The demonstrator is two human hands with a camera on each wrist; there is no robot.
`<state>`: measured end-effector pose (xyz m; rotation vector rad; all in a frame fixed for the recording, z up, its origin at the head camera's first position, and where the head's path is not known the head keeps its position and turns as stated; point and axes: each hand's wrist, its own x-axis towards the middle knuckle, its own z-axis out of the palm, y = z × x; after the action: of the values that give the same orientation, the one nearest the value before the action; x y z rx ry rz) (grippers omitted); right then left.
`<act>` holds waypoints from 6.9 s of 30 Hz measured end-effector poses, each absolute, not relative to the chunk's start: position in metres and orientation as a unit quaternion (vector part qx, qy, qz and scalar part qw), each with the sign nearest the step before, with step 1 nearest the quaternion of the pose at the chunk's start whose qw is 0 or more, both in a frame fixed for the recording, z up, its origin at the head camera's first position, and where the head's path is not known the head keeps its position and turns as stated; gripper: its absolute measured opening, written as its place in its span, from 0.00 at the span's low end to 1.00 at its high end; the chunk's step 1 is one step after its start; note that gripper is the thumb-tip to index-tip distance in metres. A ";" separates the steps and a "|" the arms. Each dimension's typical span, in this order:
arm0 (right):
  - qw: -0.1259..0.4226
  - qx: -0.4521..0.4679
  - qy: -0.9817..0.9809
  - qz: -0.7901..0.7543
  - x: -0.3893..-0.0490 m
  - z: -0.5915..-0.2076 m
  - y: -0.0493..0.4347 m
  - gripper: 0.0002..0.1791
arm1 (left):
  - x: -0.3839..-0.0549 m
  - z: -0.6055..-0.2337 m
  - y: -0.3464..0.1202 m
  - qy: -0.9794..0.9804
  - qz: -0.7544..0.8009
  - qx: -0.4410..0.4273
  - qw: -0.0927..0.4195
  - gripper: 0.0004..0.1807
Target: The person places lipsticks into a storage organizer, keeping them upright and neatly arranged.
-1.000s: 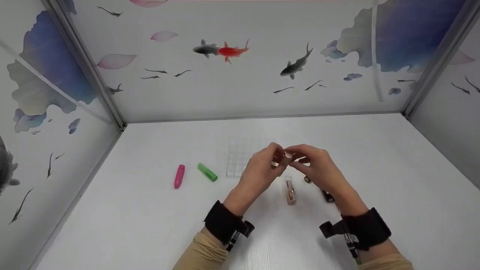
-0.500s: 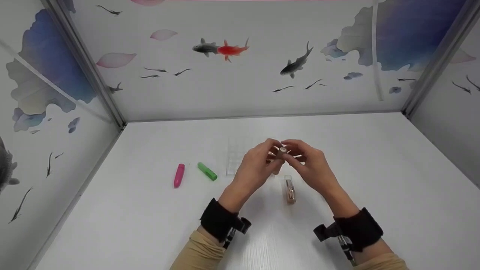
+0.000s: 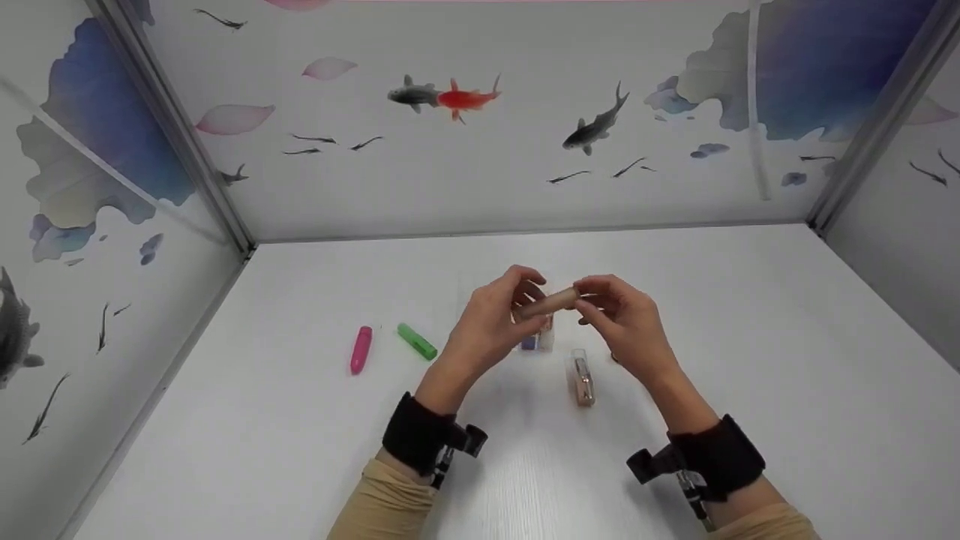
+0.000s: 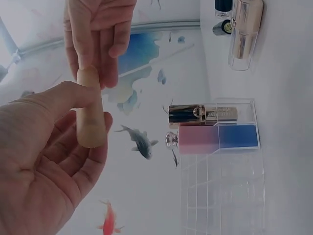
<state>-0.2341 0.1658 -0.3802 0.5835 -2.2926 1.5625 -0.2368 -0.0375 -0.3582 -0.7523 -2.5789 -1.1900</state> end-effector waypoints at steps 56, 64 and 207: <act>0.245 0.306 -0.867 0.308 -0.236 -0.399 0.111 0.26 | -0.247 -0.361 -0.055 -0.925 -0.259 -0.195 0.200 0.14; 0.268 0.326 -0.868 0.262 -0.240 -0.407 0.111 0.24 | -0.250 -0.368 -0.052 -0.930 -0.228 -0.201 0.205 0.12; -0.030 0.122 -0.968 0.217 -0.256 -0.402 0.245 0.27 | -0.224 -0.398 0.054 -0.945 -0.062 -0.316 0.063 0.13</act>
<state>-0.2559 0.2451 -0.4016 0.3906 -3.1011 0.6958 -0.2237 0.0541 -0.3983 -0.9537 -2.8553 -0.1886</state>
